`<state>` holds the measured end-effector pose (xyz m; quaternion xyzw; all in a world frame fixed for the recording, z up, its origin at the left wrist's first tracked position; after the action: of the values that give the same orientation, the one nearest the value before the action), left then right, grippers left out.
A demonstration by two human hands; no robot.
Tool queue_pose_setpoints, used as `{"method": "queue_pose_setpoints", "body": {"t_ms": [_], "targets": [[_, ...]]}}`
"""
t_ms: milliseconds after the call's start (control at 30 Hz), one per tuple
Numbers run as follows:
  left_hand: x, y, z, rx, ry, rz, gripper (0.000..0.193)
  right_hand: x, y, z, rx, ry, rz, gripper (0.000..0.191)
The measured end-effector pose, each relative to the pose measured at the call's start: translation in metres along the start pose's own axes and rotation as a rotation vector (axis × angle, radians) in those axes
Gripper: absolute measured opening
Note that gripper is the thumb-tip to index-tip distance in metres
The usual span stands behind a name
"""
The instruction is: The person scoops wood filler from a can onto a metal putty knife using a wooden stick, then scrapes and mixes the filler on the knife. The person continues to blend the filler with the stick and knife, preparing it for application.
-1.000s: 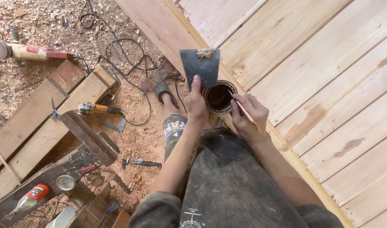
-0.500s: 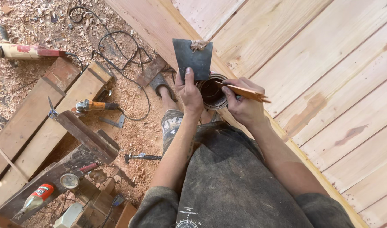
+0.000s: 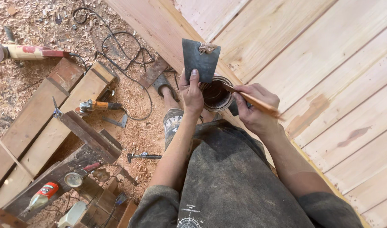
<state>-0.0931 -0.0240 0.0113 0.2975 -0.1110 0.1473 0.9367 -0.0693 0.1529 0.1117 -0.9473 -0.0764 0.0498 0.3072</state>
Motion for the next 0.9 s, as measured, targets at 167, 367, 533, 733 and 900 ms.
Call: {"method": "queue_pose_setpoints", "body": {"t_ms": [167,367,533,733,900], "targets": [[0.009,0.009,-0.006,-0.228,0.017,-0.024,0.021,0.003,-0.004,-0.006,0.081,-0.016,-0.006,0.013],[0.017,0.007,-0.015,-0.281,0.036,-0.006,0.019,0.008,-0.011,-0.005,0.063,0.002,0.024,0.014],[0.023,0.006,-0.021,-0.311,0.057,-0.029,0.017,0.014,-0.015,-0.001,0.084,0.019,0.024,0.014],[0.034,0.009,-0.023,-0.343,0.074,-0.037,0.018,0.033,-0.015,0.015,0.01,0.141,0.071,0.012],[0.041,0.006,-0.032,-0.161,-0.011,-0.011,0.026,0.056,-0.007,0.029,-0.045,0.245,0.188,0.013]]}}
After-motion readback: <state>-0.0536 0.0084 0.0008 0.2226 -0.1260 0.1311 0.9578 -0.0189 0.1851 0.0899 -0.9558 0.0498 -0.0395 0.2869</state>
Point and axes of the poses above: each hand's wrist, its own x-axis away from the middle knuckle, its own y-axis out of the palm, z = x × y, the point moved 7 cm from there along -x, towards the middle knuckle, and after that the axes turned 4 degrees about -y, right-handed, at the moved point
